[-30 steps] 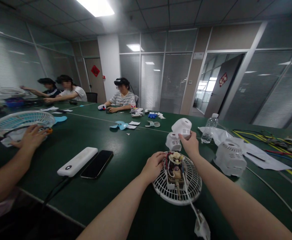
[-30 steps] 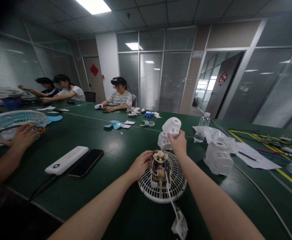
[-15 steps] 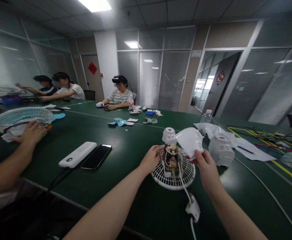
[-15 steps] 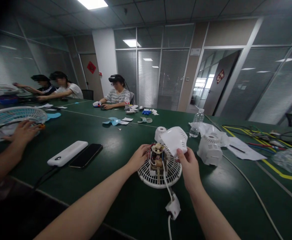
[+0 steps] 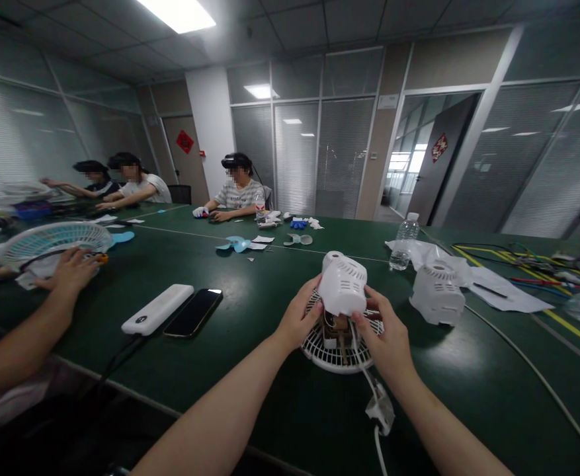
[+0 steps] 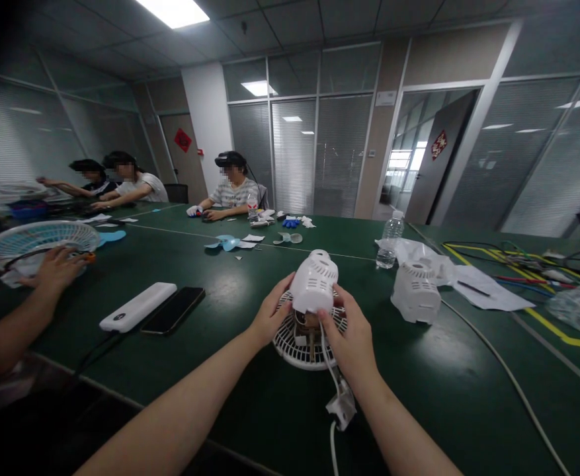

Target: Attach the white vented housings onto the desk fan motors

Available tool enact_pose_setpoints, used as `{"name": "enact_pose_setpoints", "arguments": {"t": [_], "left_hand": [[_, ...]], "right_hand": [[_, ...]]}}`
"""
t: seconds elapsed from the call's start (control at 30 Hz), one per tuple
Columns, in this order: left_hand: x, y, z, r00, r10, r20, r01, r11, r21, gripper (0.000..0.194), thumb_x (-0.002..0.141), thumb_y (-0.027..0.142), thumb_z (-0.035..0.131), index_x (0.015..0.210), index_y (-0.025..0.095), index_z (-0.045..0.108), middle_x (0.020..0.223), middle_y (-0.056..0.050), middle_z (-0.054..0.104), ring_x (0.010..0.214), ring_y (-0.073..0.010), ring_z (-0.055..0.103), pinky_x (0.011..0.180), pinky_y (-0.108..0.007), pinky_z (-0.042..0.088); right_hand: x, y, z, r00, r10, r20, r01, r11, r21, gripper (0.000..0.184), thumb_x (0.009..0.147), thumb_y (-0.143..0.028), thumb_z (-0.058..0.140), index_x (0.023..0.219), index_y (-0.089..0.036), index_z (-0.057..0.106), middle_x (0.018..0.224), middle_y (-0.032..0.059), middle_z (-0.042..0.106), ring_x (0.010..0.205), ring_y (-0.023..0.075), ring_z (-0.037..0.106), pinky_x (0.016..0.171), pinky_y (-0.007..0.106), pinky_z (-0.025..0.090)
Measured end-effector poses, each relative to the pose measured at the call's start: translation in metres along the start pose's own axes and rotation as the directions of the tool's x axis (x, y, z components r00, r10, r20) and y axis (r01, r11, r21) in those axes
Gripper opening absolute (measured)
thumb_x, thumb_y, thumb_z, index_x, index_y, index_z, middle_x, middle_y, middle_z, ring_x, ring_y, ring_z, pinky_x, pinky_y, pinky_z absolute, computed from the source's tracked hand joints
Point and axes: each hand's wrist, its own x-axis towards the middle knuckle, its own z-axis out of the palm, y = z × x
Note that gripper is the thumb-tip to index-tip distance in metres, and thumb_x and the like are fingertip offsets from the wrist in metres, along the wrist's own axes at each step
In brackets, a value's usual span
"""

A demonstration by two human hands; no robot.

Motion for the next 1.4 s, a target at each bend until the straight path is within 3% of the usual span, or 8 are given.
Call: {"name": "enact_pose_setpoints", "arguments": {"t": [0.13, 0.23, 0.37, 0.67, 0.97, 1.17, 1.4], "left_hand": [[0.001, -0.007, -0.001, 0.998, -0.056, 0.006, 0.056, 0.991, -0.122, 0.052, 0.091, 0.052, 0.040, 0.132, 0.019, 0.043, 0.132, -0.010, 0.053, 0.122, -0.0248, 0.050, 0.105, -0.039, 0.038], [0.002, -0.008, 0.000, 0.990, -0.112, 0.085, 0.129, 0.967, -0.221, 0.053, 0.090, 0.052, 0.045, 0.130, 0.019, 0.041, 0.127, -0.011, 0.056, 0.117, -0.0250, 0.053, 0.101, -0.039, 0.043], [0.003, -0.009, -0.002, 0.971, -0.165, 0.174, 0.206, 0.945, -0.253, 0.060, 0.087, 0.053, 0.050, 0.134, 0.019, 0.037, 0.133, -0.014, 0.050, 0.121, -0.0266, 0.051, 0.102, -0.041, 0.042], [-0.001, -0.001, -0.011, 0.945, -0.142, 0.293, 0.207, 0.957, -0.203, 0.087, 0.074, 0.051, 0.068, 0.143, 0.019, 0.025, 0.144, -0.016, 0.039, 0.132, -0.0312, 0.039, 0.111, -0.046, 0.032], [-0.001, 0.000, -0.013, 0.920, -0.201, 0.336, 0.256, 0.958, -0.129, 0.104, 0.067, 0.044, 0.077, 0.147, 0.022, 0.013, 0.144, -0.017, 0.039, 0.131, -0.0326, 0.040, 0.108, -0.051, 0.032], [0.001, 0.008, -0.014, 0.916, -0.172, 0.364, 0.222, 0.970, -0.101, 0.093, 0.068, 0.047, 0.074, 0.144, 0.022, 0.026, 0.146, -0.013, 0.038, 0.132, -0.0330, 0.038, 0.109, -0.051, 0.031], [0.001, 0.003, -0.015, 0.903, -0.177, 0.392, 0.244, 0.961, -0.130, 0.093, 0.067, 0.047, 0.075, 0.143, 0.023, 0.027, 0.146, -0.011, 0.037, 0.133, -0.0310, 0.038, 0.111, -0.048, 0.030]], "right_hand": [[0.003, 0.008, 0.000, 0.994, -0.092, 0.065, 0.089, 0.995, 0.040, 0.050, 0.089, -0.040, 0.052, 0.136, -0.027, 0.043, 0.129, 0.0099, 0.050, 0.118, 0.0257, 0.051, 0.099, 0.044, 0.043], [0.003, 0.016, 0.003, 0.986, -0.072, 0.153, 0.052, 0.990, 0.130, 0.051, 0.090, -0.039, 0.050, 0.138, -0.029, 0.039, 0.139, 0.0086, 0.044, 0.125, 0.0254, 0.047, 0.104, 0.045, 0.040], [0.001, 0.021, 0.005, 0.970, -0.033, 0.240, -0.029, 0.967, 0.251, 0.053, 0.090, -0.040, 0.050, 0.140, -0.029, 0.035, 0.143, 0.0077, 0.043, 0.128, 0.0256, 0.045, 0.106, 0.048, 0.037], [0.004, 0.028, -0.005, 0.940, -0.011, 0.341, -0.153, 0.880, 0.450, 0.069, 0.084, -0.037, 0.061, 0.143, -0.032, 0.027, 0.148, 0.0095, 0.037, 0.128, 0.0280, 0.046, 0.101, 0.049, 0.043], [0.006, 0.030, -0.009, 0.915, -0.041, 0.402, -0.158, 0.879, 0.449, 0.066, 0.086, -0.034, 0.058, 0.144, -0.033, 0.025, 0.149, 0.0078, 0.037, 0.133, 0.0255, 0.041, 0.106, 0.048, 0.038], [0.005, 0.030, -0.009, 0.922, -0.028, 0.386, -0.152, 0.891, 0.428, 0.064, 0.086, -0.036, 0.057, 0.143, -0.033, 0.027, 0.149, 0.0074, 0.036, 0.132, 0.0284, 0.042, 0.104, 0.051, 0.039], [0.007, 0.031, -0.012, 0.912, -0.034, 0.409, -0.172, 0.872, 0.458, 0.064, 0.082, -0.035, 0.064, 0.138, -0.036, 0.033, 0.149, 0.0057, 0.035, 0.133, 0.0291, 0.040, 0.108, 0.052, 0.035]]}}
